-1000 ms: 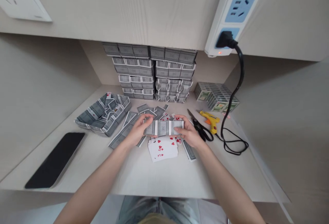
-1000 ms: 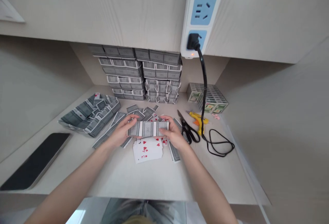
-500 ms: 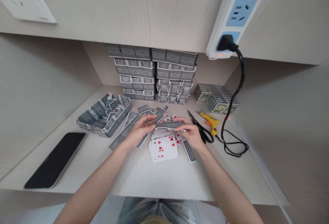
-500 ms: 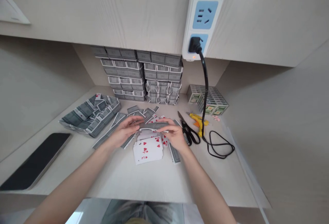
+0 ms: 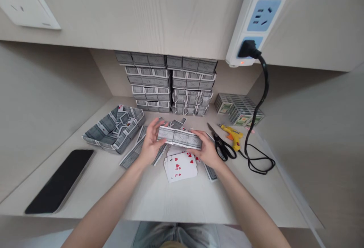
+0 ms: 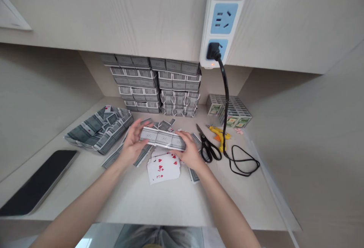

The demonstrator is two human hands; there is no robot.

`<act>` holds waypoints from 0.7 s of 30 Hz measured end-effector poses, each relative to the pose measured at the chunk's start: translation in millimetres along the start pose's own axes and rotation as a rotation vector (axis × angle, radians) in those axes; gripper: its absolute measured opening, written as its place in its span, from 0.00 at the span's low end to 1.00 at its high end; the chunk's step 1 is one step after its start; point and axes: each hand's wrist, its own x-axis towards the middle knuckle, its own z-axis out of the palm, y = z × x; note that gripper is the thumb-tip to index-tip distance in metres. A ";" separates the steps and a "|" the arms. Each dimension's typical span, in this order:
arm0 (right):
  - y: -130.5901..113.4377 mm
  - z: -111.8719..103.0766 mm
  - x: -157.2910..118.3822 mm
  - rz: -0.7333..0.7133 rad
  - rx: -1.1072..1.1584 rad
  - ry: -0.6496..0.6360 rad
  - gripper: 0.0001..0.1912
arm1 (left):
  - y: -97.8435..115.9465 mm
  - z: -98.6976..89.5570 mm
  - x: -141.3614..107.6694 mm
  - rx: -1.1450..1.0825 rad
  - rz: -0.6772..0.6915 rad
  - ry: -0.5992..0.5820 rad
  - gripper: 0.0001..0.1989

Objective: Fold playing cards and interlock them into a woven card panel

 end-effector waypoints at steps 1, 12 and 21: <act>-2.5 0.8 -0.5 0.007 -0.016 -0.003 0.34 | 1.2 1.6 -0.9 -0.043 -0.096 -0.019 0.31; -9.6 2.5 -4.2 0.010 -0.075 0.019 0.28 | 2.7 10.3 -10.4 0.064 -0.246 -0.158 0.24; -16.8 2.1 -1.4 0.049 -0.006 0.053 0.29 | 9.2 9.2 -7.9 -0.046 -0.247 -0.103 0.36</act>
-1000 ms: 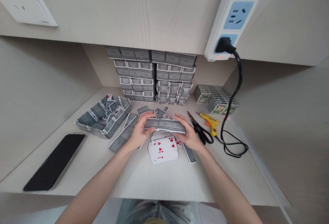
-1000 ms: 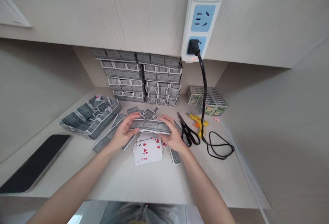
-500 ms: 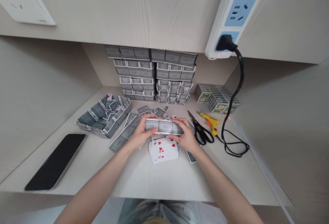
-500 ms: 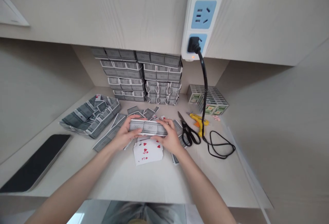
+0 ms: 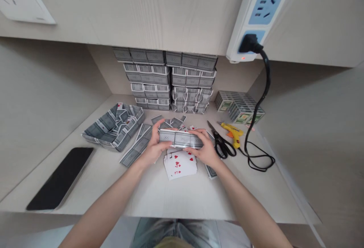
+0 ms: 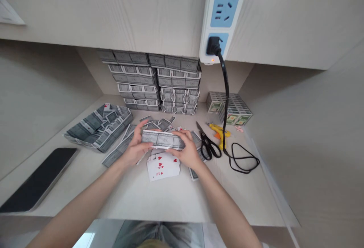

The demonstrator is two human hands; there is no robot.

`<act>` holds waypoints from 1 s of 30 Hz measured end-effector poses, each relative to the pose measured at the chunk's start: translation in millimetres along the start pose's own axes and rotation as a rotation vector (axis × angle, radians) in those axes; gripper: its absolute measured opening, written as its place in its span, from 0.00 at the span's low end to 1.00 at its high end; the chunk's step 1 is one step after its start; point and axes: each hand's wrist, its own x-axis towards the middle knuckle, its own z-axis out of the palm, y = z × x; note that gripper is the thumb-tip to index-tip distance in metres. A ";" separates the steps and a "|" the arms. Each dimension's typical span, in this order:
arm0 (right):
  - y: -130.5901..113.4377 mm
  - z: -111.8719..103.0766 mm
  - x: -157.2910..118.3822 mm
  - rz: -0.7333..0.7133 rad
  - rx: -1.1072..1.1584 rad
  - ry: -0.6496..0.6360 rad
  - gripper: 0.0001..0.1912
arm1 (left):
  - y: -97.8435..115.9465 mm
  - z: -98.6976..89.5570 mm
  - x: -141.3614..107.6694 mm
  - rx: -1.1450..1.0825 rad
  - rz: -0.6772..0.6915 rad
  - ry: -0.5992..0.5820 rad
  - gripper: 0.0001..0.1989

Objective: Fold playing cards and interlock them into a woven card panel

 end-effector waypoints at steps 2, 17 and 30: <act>-2.2 -1.3 1.2 0.045 0.061 0.029 0.29 | 5.2 1.8 -0.4 -0.150 -0.019 -0.004 0.36; -2.2 -4.0 -3.4 0.086 0.134 -0.319 0.33 | 5.2 -11.1 9.8 -0.202 -0.068 0.305 0.12; 11.8 0.5 -2.5 0.099 -0.109 -0.258 0.20 | 12.3 -8.1 6.5 -0.103 -0.126 0.160 0.28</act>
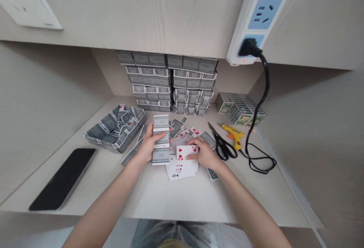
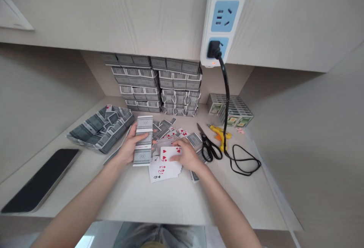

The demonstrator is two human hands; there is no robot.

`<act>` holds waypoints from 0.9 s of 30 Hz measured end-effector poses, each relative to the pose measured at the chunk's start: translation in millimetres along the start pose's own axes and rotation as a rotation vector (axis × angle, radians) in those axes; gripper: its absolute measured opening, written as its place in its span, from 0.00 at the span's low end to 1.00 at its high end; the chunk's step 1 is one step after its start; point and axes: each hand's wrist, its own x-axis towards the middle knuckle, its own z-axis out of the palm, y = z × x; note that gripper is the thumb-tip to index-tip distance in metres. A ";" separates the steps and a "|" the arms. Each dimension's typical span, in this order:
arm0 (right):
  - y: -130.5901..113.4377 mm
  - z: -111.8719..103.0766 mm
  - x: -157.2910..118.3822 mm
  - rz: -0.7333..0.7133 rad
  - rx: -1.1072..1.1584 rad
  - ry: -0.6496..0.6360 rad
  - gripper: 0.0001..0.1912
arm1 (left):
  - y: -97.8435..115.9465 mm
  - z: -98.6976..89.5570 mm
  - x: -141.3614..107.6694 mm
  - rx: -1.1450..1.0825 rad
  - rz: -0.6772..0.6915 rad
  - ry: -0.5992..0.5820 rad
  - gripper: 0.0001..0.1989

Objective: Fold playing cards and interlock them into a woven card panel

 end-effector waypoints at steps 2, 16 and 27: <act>0.8 -0.3 1.4 0.071 0.077 0.045 0.16 | -1.3 -0.5 0.4 0.006 -0.053 -0.014 0.25; -14.2 1.4 1.3 0.240 0.703 0.013 0.15 | -21.2 6.1 0.4 0.100 -0.152 -0.071 0.20; -17.0 -0.4 0.6 0.237 0.697 -0.052 0.16 | -23.7 8.0 -1.0 0.185 -0.068 -0.098 0.16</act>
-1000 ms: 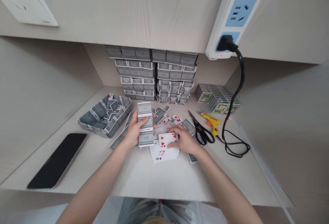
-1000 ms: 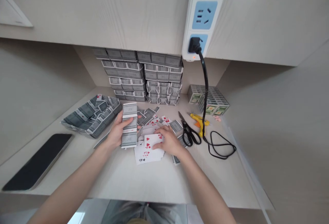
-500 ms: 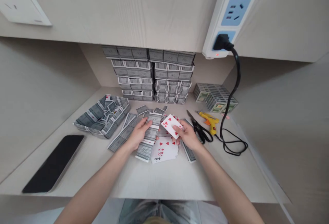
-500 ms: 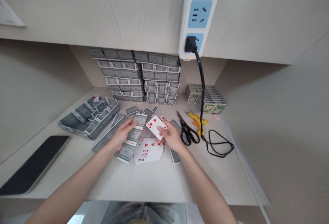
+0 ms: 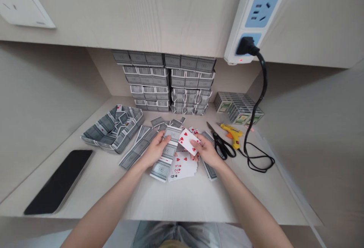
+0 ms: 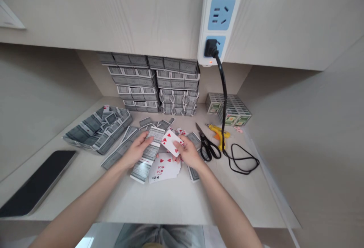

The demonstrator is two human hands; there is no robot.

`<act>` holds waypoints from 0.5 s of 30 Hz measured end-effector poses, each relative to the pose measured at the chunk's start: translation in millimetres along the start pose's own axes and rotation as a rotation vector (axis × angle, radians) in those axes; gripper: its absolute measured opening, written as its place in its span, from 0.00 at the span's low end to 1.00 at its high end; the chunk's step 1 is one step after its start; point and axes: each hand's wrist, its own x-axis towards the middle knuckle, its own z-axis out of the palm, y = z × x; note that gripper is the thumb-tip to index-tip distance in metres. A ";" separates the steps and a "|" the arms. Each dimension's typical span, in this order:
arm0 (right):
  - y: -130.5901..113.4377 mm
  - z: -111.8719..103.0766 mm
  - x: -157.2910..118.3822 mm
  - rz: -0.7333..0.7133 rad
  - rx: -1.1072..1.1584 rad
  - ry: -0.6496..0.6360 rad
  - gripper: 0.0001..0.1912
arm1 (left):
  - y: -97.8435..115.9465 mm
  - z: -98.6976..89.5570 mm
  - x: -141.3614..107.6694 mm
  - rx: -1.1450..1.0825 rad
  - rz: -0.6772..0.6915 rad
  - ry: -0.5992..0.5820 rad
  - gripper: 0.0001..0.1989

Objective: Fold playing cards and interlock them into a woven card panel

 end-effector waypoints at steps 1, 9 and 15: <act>0.8 -0.4 -0.1 0.010 -0.012 -0.020 0.15 | -0.5 0.4 -0.3 0.022 0.001 -0.007 0.16; -0.8 0.4 -2.2 0.077 0.015 -0.157 0.14 | -2.0 4.2 -4.9 0.164 0.041 -0.071 0.16; -2.0 -3.6 -2.4 0.106 0.024 -0.222 0.14 | -4.4 1.7 -6.6 0.466 0.240 -0.020 0.15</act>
